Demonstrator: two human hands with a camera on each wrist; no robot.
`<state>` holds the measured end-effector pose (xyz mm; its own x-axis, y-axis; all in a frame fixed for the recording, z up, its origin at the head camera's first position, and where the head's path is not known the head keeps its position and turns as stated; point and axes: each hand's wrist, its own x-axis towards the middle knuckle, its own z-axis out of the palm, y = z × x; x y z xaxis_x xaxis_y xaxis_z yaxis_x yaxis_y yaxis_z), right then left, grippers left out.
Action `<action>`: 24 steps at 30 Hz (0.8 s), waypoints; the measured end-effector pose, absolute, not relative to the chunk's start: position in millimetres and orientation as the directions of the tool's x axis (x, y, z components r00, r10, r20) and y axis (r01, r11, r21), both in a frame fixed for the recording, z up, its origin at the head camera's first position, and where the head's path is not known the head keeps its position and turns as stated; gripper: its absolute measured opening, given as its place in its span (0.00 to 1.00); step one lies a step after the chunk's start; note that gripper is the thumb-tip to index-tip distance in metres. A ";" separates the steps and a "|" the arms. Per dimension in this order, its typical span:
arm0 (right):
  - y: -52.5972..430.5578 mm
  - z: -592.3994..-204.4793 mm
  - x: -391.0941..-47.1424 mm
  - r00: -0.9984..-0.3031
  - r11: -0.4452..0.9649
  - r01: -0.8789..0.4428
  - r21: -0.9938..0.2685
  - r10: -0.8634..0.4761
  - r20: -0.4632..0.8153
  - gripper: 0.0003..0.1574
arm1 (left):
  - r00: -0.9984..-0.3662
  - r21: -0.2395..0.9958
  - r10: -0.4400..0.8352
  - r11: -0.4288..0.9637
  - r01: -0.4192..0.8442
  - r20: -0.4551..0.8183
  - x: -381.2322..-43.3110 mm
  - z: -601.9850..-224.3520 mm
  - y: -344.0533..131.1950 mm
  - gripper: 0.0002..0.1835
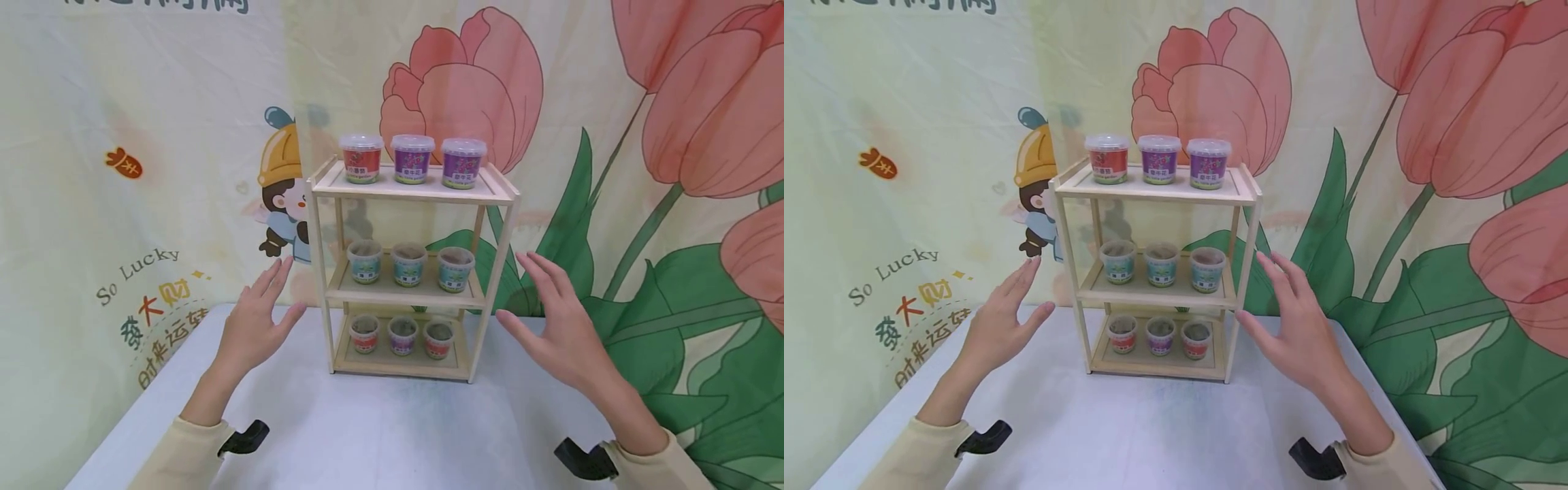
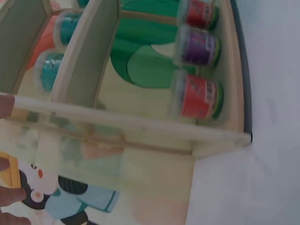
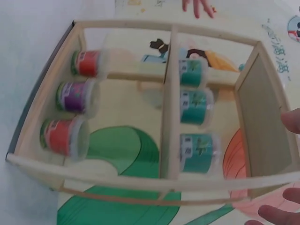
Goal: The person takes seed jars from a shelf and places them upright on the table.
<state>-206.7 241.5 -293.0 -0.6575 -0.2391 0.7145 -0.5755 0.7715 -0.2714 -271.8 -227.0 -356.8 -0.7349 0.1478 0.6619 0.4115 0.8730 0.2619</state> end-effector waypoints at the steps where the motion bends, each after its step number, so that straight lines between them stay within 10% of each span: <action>1: 238.3 -290.1 -206.9 -0.652 0.754 -0.593 -0.283 -0.244 0.718 0.58 | -0.730 0.287 0.143 0.856 0.431 0.668 -273.8 -356.7 -223.6 0.46; 10: 196.6 -249.8 -214.5 -0.669 0.558 -0.707 -0.434 -0.328 0.667 0.47 | -0.737 0.603 0.054 0.538 0.590 0.674 -286.3 -360.6 -194.6 0.37; 24: 128.8 -161.9 -243.7 -0.682 0.374 -0.731 -0.571 -0.356 0.639 0.38 | -0.887 0.850 -0.071 0.332 0.409 0.455 -286.9 -375.6 -168.3 0.32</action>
